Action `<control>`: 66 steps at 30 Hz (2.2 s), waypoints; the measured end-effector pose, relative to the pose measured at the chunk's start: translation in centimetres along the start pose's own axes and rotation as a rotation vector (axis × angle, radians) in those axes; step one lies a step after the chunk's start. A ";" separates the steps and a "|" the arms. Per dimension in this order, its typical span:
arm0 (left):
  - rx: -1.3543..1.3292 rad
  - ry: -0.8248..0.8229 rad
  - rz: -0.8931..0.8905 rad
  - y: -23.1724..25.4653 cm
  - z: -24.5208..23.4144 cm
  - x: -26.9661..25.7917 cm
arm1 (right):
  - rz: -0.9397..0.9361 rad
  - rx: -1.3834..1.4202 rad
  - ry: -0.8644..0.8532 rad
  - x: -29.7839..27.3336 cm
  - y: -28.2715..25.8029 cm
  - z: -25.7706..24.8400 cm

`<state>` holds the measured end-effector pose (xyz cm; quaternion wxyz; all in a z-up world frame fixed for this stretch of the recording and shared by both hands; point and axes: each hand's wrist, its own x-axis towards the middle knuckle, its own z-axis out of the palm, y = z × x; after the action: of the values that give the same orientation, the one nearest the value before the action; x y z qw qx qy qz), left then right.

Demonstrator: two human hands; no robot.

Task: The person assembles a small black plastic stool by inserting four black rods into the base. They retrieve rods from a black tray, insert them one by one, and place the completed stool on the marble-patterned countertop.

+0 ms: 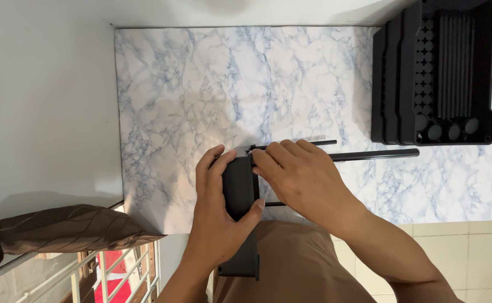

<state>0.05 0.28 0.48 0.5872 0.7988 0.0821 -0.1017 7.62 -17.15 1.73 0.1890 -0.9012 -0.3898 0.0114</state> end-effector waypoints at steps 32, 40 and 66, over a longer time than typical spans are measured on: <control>0.071 0.035 0.000 0.3 0.0 0.0 | 0.125 -0.088 0.088 -2.8 1.5 -1.4; 0.109 0.070 0.049 -0.2 0.0 -0.1 | 0.157 -0.126 0.135 -4.9 2.8 -2.0; 0.056 0.046 0.009 0.2 0.1 -0.1 | 0.215 -0.167 0.098 -5.3 2.9 -2.6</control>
<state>0.02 0.16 0.66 0.5631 0.8174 0.0891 -0.0826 6.40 -23.55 2.45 0.1299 -0.9499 -0.2808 -0.0447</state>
